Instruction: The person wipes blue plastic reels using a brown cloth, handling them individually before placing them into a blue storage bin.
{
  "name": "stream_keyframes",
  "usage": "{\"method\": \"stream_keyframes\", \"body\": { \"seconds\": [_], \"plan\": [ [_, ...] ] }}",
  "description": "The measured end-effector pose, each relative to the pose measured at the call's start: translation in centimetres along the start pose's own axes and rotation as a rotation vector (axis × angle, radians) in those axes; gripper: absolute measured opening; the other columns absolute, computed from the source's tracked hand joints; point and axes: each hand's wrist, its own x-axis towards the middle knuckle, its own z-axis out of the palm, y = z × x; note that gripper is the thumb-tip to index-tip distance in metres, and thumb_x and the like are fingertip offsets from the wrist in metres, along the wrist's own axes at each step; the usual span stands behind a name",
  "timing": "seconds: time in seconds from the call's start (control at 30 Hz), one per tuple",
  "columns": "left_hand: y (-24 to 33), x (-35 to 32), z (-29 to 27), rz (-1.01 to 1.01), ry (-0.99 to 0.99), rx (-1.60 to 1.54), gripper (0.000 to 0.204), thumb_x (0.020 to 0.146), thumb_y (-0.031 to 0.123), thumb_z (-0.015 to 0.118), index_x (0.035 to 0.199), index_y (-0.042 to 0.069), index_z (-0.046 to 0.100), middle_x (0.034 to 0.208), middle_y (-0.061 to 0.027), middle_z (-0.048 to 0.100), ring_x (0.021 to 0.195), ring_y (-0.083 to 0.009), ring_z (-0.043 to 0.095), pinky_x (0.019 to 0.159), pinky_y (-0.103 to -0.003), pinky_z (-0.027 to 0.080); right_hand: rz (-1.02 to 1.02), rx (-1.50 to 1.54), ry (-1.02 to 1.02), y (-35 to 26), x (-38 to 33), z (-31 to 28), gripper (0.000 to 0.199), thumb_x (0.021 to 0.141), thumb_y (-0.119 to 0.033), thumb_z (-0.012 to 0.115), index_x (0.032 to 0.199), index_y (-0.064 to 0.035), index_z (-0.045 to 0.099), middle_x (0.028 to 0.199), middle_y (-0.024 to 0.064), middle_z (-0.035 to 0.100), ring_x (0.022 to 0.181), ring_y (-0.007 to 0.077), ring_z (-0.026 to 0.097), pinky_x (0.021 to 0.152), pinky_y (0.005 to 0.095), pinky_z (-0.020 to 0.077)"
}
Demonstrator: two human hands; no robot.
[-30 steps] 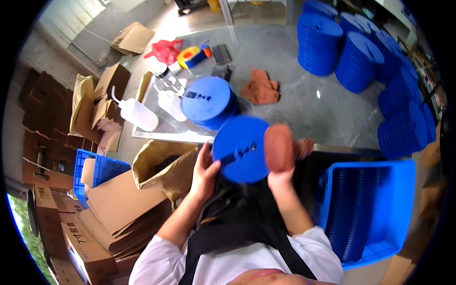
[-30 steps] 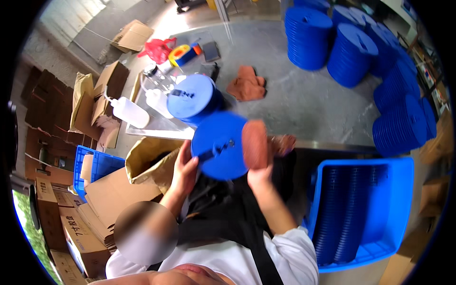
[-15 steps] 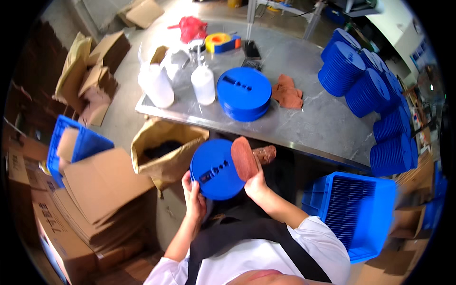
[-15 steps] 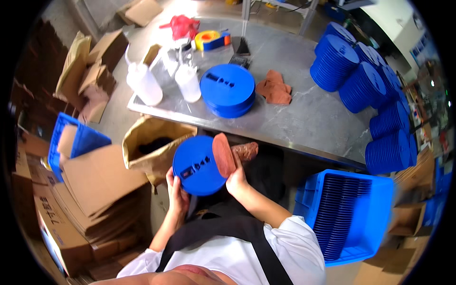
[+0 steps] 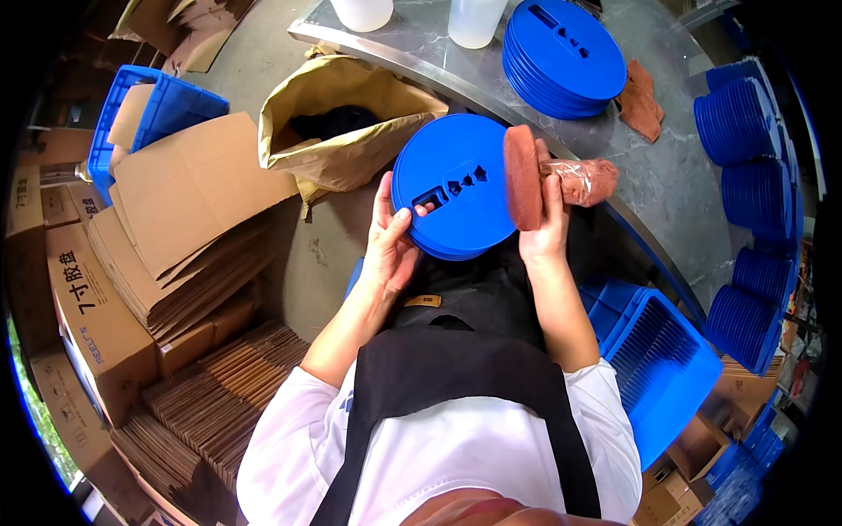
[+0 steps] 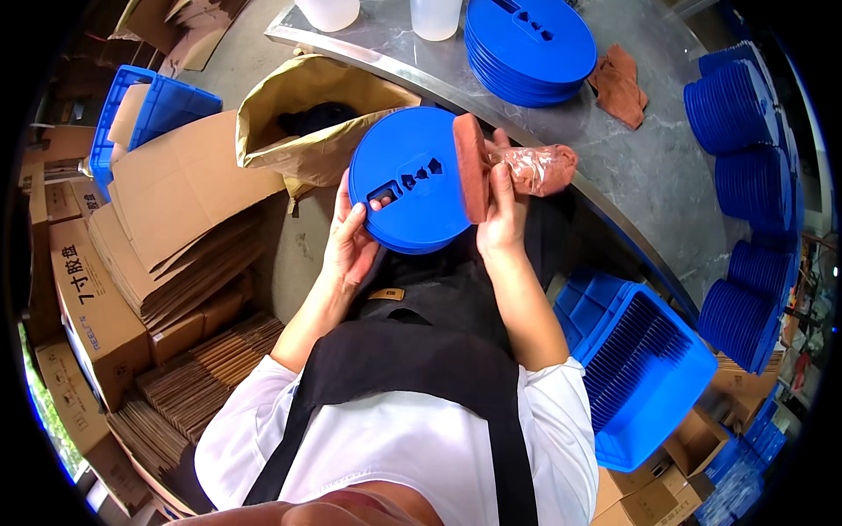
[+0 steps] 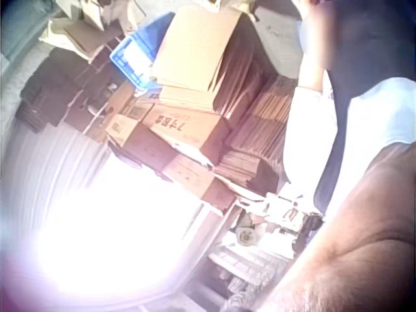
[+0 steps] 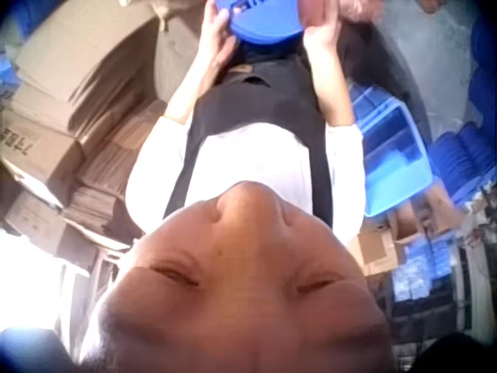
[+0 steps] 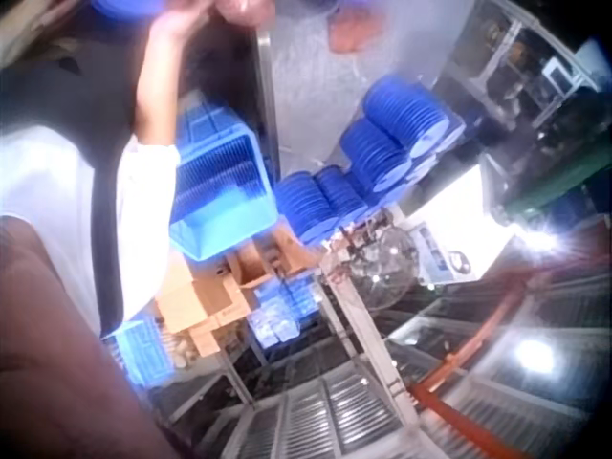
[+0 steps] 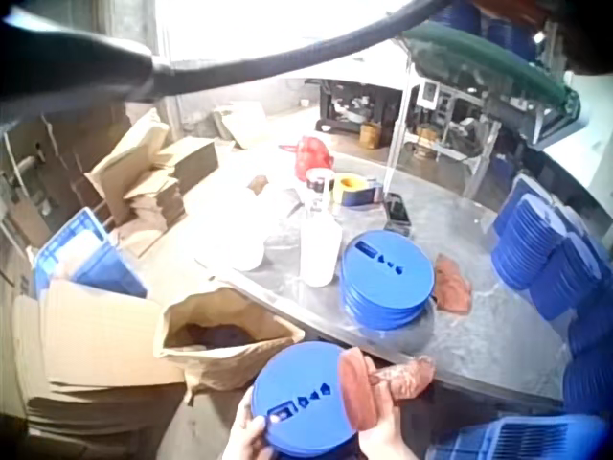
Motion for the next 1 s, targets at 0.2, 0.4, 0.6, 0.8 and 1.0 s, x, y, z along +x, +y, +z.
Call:
{"method": "stream_keyframes", "body": {
  "seconds": [0.2, 0.4, 0.6, 0.8, 1.0],
  "plan": [
    [0.3, -1.1, -0.1, -0.029, 0.006, 0.141, 0.084, 0.085, 0.0, 0.066, 0.15, 0.024, 0.018, 0.097, -0.0074, 0.063, 0.099, -0.0195, 0.061, 0.096, -0.041, 0.049, -0.419, -0.833, 0.008, -0.7, 1.9, -2.9, 0.045, 0.08, -0.013, 0.071, 0.119, 0.0008, 0.051, 0.123, 0.0147, 0.057, 0.114, 0.024, 0.055, 0.099, 0.038, 0.0417],
    [-1.3, -1.3, -1.6, 0.1, -0.04, 0.072, 0.073, 0.089, 0.002, 0.059, 0.15, 0.017, 0.021, 0.143, -0.0105, 0.041, 0.126, -0.0249, 0.046, 0.104, -0.041, 0.043, -0.805, -1.354, -0.553, 2.9, -4.7, 2.4, 0.038, 0.072, -0.015, 0.067, 0.109, -0.0094, 0.06, 0.123, 0.0089, 0.06, 0.116, 0.0249, 0.055, 0.096, 0.0398, 0.0391],
    [-1.5, -1.9, -1.0, 0.092, 0.078, 0.083, 0.067, 0.09, -0.001, 0.058, 0.148, 0.015, 0.027, 0.111, -0.007, 0.058, 0.092, -0.0163, 0.058, 0.093, -0.037, 0.049, -0.806, -1.209, -0.159, 2.3, 1.0, -1.6, 0.038, 0.067, -0.019, 0.074, 0.1, -0.0063, 0.062, 0.113, 0.0148, 0.063, 0.099, 0.0343, 0.06, 0.086, 0.0415, 0.0462],
    [-1.6, -1.8, -1.2, 0.1, 0.028, 0.154, 0.064, 0.089, 0.0, 0.059, 0.146, 0.011, 0.03, 0.116, -0.0063, 0.057, 0.102, -0.0174, 0.056, 0.096, -0.035, 0.045, -0.669, -1.199, -0.447, 3.6, 3.6, 5.0, 0.043, 0.057, -0.005, 0.073, 0.098, -0.0083, 0.06, 0.114, 0.0115, 0.063, 0.103, 0.0319, 0.058, 0.092, 0.0394, 0.044],
    [0.6, -3.2, -1.9, 0.05, -0.249, 0.008, 0.057, 0.099, 0.039, 0.04, 0.145, 0.008, 0.029, 0.142, -0.0124, 0.042, 0.133, -0.0278, 0.039, 0.11, -0.044, 0.033, -0.741, -1.179, -0.843, 2.8, -1.6, 4.4, 0.03, 0.072, -0.011, 0.065, 0.102, -0.0062, 0.063, 0.123, 0.0062, 0.06, 0.113, 0.0238, 0.054, 0.09, 0.0374, 0.0458]
  ]
}}
